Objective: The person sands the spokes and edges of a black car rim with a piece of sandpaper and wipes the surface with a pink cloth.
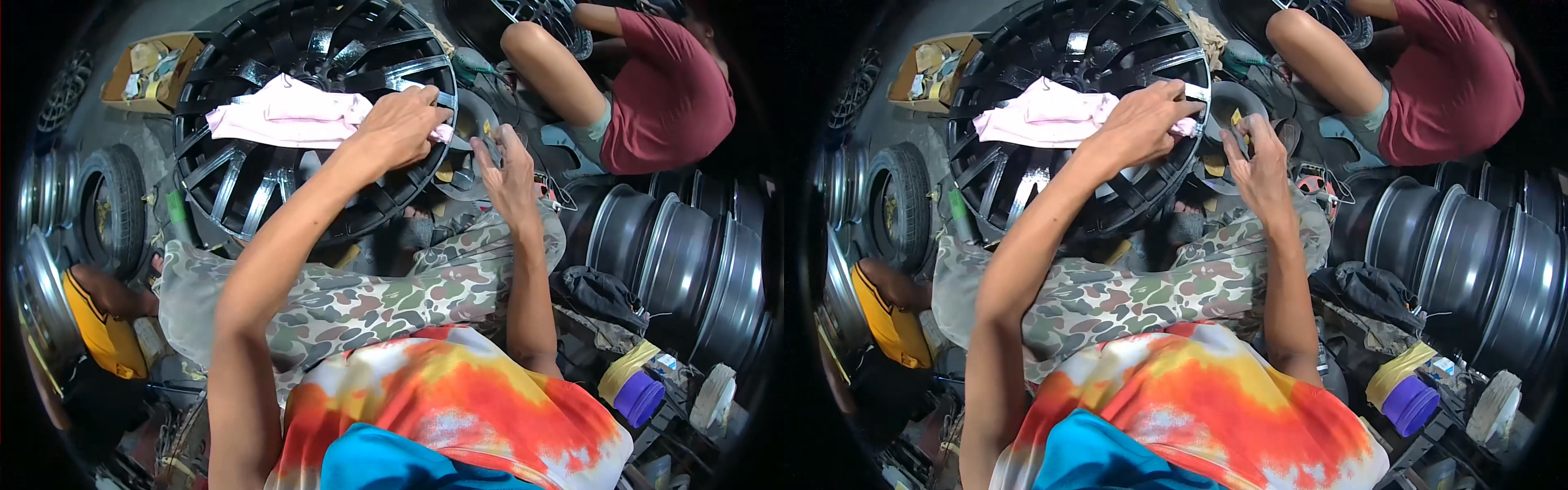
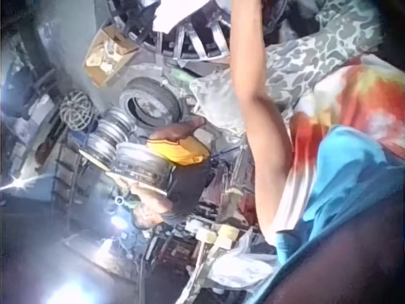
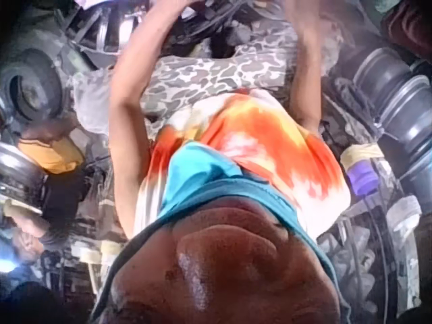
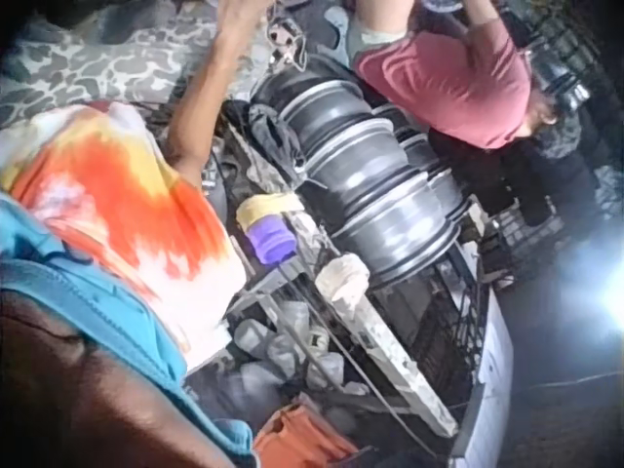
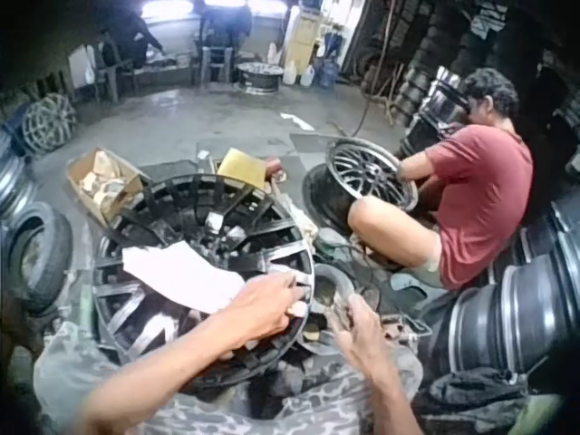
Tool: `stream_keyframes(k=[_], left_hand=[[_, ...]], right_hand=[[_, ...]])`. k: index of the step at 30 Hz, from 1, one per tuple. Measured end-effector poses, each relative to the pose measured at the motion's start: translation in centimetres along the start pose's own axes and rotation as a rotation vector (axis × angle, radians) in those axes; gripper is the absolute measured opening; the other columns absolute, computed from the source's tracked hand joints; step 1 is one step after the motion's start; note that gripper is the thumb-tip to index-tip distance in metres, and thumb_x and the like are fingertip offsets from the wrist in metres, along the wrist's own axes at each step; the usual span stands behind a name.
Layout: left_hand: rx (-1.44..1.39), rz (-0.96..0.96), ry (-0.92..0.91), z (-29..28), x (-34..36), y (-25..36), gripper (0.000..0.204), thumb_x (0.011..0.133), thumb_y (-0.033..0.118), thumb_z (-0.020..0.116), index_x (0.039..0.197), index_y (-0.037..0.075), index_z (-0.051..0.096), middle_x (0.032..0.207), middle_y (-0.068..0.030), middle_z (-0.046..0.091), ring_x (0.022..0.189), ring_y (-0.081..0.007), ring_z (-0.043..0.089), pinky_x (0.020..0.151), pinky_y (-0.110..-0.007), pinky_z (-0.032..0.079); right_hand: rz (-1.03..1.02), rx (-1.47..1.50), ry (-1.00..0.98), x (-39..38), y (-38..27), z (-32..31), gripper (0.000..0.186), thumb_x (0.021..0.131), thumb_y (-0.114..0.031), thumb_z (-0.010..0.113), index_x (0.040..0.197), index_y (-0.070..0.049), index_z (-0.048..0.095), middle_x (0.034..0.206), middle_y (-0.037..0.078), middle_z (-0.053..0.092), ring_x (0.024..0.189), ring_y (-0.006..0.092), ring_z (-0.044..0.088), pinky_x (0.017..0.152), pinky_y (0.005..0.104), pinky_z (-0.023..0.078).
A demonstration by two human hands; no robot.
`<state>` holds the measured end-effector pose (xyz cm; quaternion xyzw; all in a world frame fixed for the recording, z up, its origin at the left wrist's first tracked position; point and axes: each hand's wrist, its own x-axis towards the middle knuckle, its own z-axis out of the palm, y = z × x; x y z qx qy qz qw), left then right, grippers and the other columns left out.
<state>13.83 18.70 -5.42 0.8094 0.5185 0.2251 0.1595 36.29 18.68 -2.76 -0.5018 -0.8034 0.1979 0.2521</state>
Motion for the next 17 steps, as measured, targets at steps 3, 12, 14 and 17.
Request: stream_keyframes(k=[3, 12, 14, 17], left_hand=[[0.048, 0.028, -0.038, 0.3, 0.4, 0.1, 0.053, 0.079, 0.004, 0.067, 0.132, 0.006, 0.07, 0.115, -0.0156, 0.063, 0.112, -0.0353, 0.063, 0.091, -0.044, 0.055], [-0.004, 0.044, -0.171, 0.2, 1.1, -1.0, 0.053, 0.081, 0.007, 0.065, 0.134, 0.009, 0.07, 0.115, -0.0167, 0.062, 0.115, -0.0355, 0.06, 0.096, -0.045, 0.052], [-0.086, 0.051, -0.227, 0.0, 1.3, -2.0, 0.052, 0.083, 0.011, 0.063, 0.134, 0.012, 0.071, 0.115, -0.0176, 0.062, 0.118, -0.0358, 0.059, 0.099, -0.046, 0.049], [-0.211, -0.019, -0.259, -0.1, 1.8, -3.8, 0.052, 0.084, 0.014, 0.065, 0.135, 0.013, 0.071, 0.118, -0.02, 0.062, 0.119, -0.0358, 0.058, 0.102, -0.047, 0.048]], right_hand=[[-0.062, 0.172, 0.071, -0.4, 0.5, 1.1, 0.025, 0.097, -0.016, 0.074, 0.107, 0.003, 0.06, 0.094, 0.019, 0.067, 0.086, 0.0263, 0.066, 0.078, 0.0391, 0.051], [-0.043, 0.005, -0.02, 0.0, -0.9, 1.3, 0.025, 0.096, -0.011, 0.072, 0.12, -0.004, 0.069, 0.091, 0.018, 0.062, 0.084, 0.0384, 0.065, 0.077, 0.0452, 0.051], [-0.032, -0.033, -0.044, -0.3, -1.0, 1.6, 0.028, 0.096, -0.011, 0.072, 0.123, -0.005, 0.069, 0.09, 0.018, 0.061, 0.084, 0.0381, 0.065, 0.077, 0.045, 0.051], [0.029, -0.069, -0.075, -0.6, -1.2, 2.2, 0.034, 0.096, -0.013, 0.072, 0.13, -0.008, 0.07, 0.093, 0.018, 0.061, 0.085, 0.0368, 0.065, 0.078, 0.0449, 0.051]])
